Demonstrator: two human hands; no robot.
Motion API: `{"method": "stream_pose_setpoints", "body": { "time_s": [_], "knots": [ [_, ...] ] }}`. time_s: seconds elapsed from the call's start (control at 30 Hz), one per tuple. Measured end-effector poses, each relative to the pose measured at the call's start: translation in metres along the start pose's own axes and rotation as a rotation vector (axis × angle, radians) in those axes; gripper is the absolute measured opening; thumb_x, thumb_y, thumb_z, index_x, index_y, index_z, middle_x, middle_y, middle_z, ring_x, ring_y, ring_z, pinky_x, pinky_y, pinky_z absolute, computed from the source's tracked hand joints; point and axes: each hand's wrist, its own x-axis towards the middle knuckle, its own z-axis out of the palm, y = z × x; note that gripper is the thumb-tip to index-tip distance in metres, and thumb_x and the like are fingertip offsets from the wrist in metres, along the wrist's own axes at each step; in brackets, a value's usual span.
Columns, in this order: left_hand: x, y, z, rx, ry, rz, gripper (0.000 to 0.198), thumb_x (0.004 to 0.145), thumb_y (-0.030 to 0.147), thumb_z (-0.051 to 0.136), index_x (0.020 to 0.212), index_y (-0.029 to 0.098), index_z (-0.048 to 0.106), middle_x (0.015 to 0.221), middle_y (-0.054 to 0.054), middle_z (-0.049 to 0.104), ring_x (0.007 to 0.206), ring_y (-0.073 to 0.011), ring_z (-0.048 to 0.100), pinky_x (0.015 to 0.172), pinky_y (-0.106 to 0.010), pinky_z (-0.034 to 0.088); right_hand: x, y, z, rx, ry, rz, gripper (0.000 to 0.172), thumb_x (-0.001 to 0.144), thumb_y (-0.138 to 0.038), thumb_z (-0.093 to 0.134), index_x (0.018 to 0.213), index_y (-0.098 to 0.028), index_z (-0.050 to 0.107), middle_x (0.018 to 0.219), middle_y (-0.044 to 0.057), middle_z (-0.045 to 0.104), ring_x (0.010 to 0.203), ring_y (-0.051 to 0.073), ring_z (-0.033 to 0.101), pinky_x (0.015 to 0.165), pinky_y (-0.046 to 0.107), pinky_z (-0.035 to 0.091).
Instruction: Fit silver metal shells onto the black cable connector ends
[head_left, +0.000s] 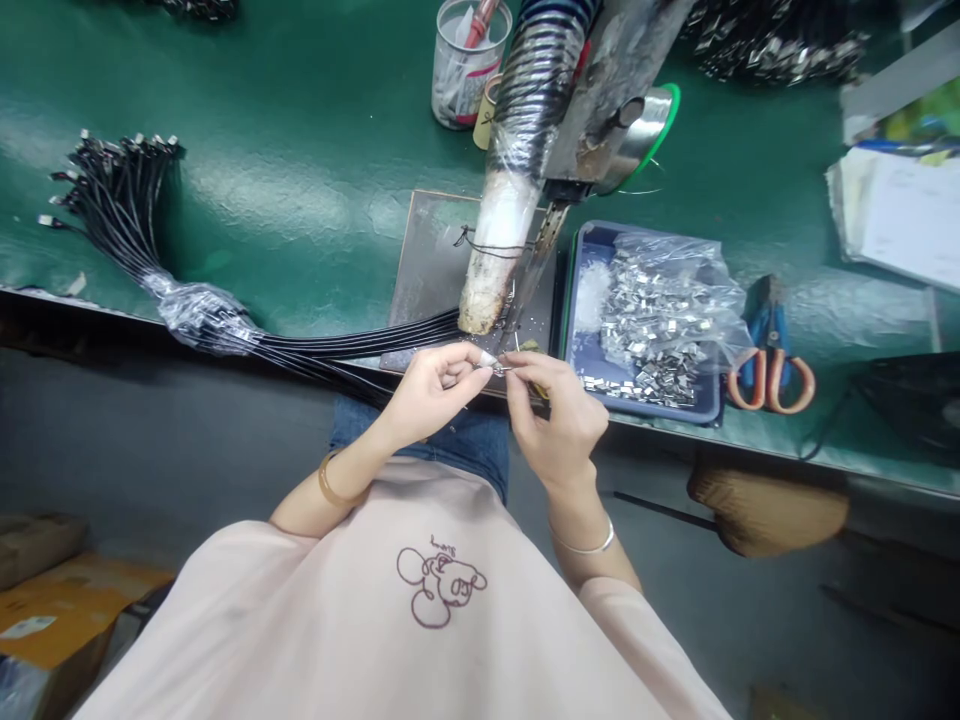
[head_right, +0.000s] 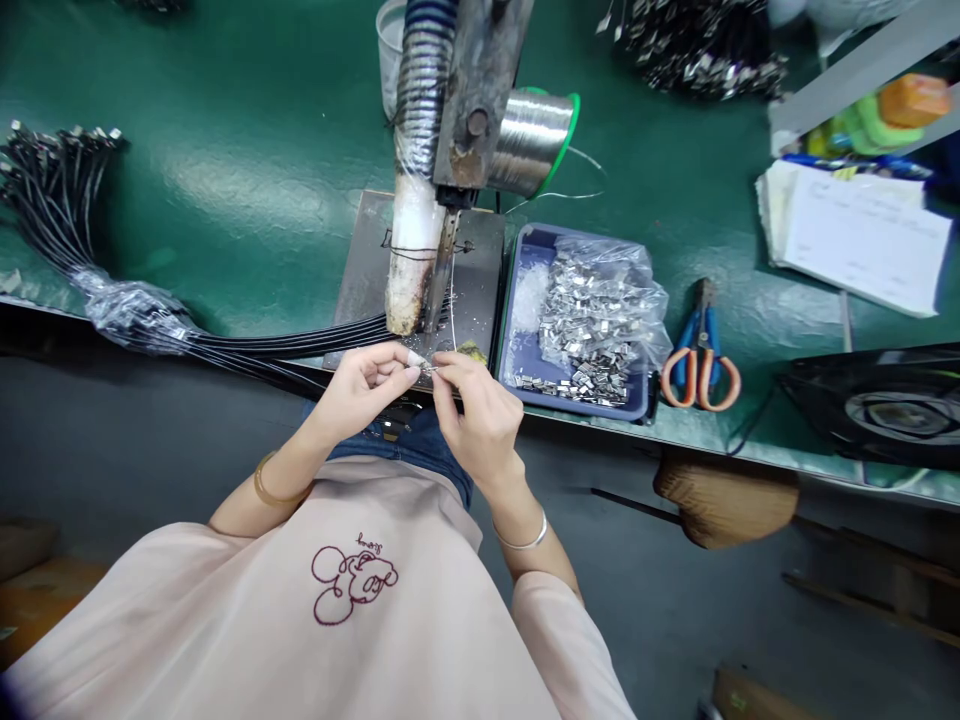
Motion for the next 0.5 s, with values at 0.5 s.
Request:
{"method": "stream_pose_setpoints", "body": {
  "time_s": [0.5],
  "knots": [
    [-0.022, 0.0, -0.002, 0.406, -0.112, 0.302, 0.016, 0.088, 0.019, 0.06, 0.082, 0.012, 0.074, 0.059, 0.001, 0.059, 0.051, -0.0068, 0.042, 0.053, -0.021, 0.036, 0.001, 0.008, -0.041, 0.04, 0.127, 0.508, 0.017, 0.094, -0.037, 0.059, 0.086, -0.022, 0.059, 0.06, -0.005, 0.06, 0.045, 0.011, 0.056, 0.044, 0.023, 0.041]
  ]
}}
